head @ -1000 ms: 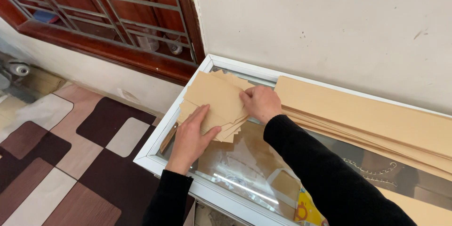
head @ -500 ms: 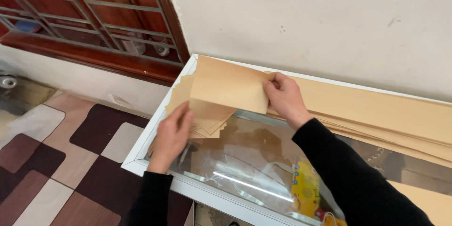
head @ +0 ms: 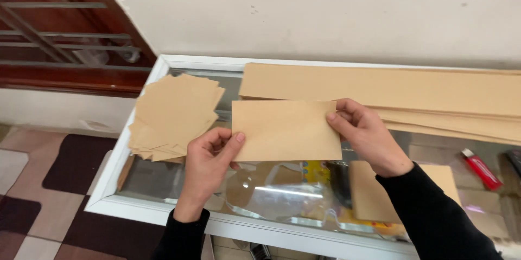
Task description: Sort and stack tan rectangular paper strips on a glass counter.
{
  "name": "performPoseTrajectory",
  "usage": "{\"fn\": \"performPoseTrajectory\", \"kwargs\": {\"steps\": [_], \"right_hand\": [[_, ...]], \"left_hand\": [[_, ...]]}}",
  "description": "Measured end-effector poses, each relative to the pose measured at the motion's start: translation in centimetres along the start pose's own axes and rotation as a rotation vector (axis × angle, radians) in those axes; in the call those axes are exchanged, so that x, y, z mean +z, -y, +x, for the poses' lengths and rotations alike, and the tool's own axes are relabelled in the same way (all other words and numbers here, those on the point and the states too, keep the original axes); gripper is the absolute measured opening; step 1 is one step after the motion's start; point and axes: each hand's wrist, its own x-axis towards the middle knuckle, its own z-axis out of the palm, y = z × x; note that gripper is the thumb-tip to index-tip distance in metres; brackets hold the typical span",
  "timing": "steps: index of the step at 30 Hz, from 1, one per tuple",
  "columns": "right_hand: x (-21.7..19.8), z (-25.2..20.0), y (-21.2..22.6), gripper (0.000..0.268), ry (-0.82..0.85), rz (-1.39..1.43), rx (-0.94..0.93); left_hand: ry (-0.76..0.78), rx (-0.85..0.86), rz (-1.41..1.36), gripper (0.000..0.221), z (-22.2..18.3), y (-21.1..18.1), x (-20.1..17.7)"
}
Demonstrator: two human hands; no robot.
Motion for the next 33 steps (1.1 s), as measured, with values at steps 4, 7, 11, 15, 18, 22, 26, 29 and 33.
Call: {"fn": "performPoseTrajectory", "kwargs": {"steps": [4, 7, 11, 15, 18, 22, 26, 29, 33], "right_hand": [[-3.6, -4.6, 0.9, 0.034, -0.062, 0.029, 0.083], [-7.8, -6.5, -3.0, 0.027, -0.105, 0.015, 0.138], [-12.6, -10.0, -3.5, 0.019, -0.149, -0.061, 0.132], [-16.6, -14.0, -3.2, 0.022, -0.234, -0.215, 0.244], [-18.4, -16.1, -3.4, 0.028, -0.305, -0.244, 0.336], [-20.3, -18.0, -5.6, 0.029, -0.321, -0.308, 0.348], [-21.0, -18.3, -7.5, 0.033, -0.316, -0.361, 0.393], [-20.7, -18.1, -7.8, 0.035, -0.307, -0.379, 0.402], [-20.2, -17.8, -7.6, 0.034, -0.306, -0.418, 0.438]], "left_hand": [[0.02, -0.013, -0.038, 0.02, -0.7, 0.6, 4.6], [0.066, -0.037, -0.058, 0.02, -1.4, 0.9, 7.6], [0.241, -0.158, 0.014, 0.027, -3.3, 0.2, 11.5], [0.364, -0.34, 0.106, 0.028, -5.9, -0.7, 15.6], [0.435, -0.203, 0.117, 0.032, -7.0, 1.4, 17.9], [0.466, -0.277, 0.182, 0.033, -8.0, 1.6, 20.0], [0.48, -0.351, 0.237, 0.035, -8.3, 1.9, 20.8], [0.484, -0.334, 0.286, 0.037, -8.4, 2.6, 20.9], [0.477, -0.329, 0.334, 0.039, -8.4, 3.3, 20.8]]}}
